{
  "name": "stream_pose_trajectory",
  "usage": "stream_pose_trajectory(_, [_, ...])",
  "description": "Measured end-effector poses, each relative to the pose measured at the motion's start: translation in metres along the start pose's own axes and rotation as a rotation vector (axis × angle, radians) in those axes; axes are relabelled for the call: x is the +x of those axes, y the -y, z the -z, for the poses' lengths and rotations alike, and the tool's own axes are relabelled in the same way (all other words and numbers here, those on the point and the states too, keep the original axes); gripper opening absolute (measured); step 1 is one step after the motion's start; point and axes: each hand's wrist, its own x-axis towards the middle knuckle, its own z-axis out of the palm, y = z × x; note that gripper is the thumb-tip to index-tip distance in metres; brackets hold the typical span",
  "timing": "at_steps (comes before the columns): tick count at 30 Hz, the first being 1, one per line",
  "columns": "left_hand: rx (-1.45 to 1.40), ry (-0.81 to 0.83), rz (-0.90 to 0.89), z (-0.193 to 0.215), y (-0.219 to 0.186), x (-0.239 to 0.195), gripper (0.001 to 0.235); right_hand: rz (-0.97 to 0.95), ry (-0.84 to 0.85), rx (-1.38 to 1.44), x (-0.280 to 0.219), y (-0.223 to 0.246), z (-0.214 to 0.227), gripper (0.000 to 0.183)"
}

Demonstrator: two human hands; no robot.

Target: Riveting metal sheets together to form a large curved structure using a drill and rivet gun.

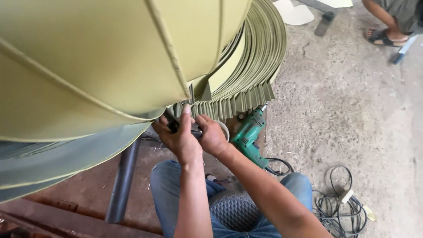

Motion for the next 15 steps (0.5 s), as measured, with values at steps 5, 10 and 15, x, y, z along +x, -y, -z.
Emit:
stream_pose_trajectory(5, [-0.03, 0.05, -0.018, -0.001, -0.013, 0.0, 0.063, 0.07, -0.016, -0.118, -0.035, 0.044, 0.033, 0.059])
stream_pose_trajectory(10, [-0.016, 0.077, -0.023, -0.001, -0.02, -0.002, 0.063, 0.166, -0.04, -0.143, -0.038, 0.047, 0.039, 0.08])
stream_pose_trajectory(15, [-0.018, 0.072, -0.038, 0.004, -0.011, 0.001, 0.061, 0.008, 0.009, -0.035, -0.016, 0.035, 0.023, 0.043])
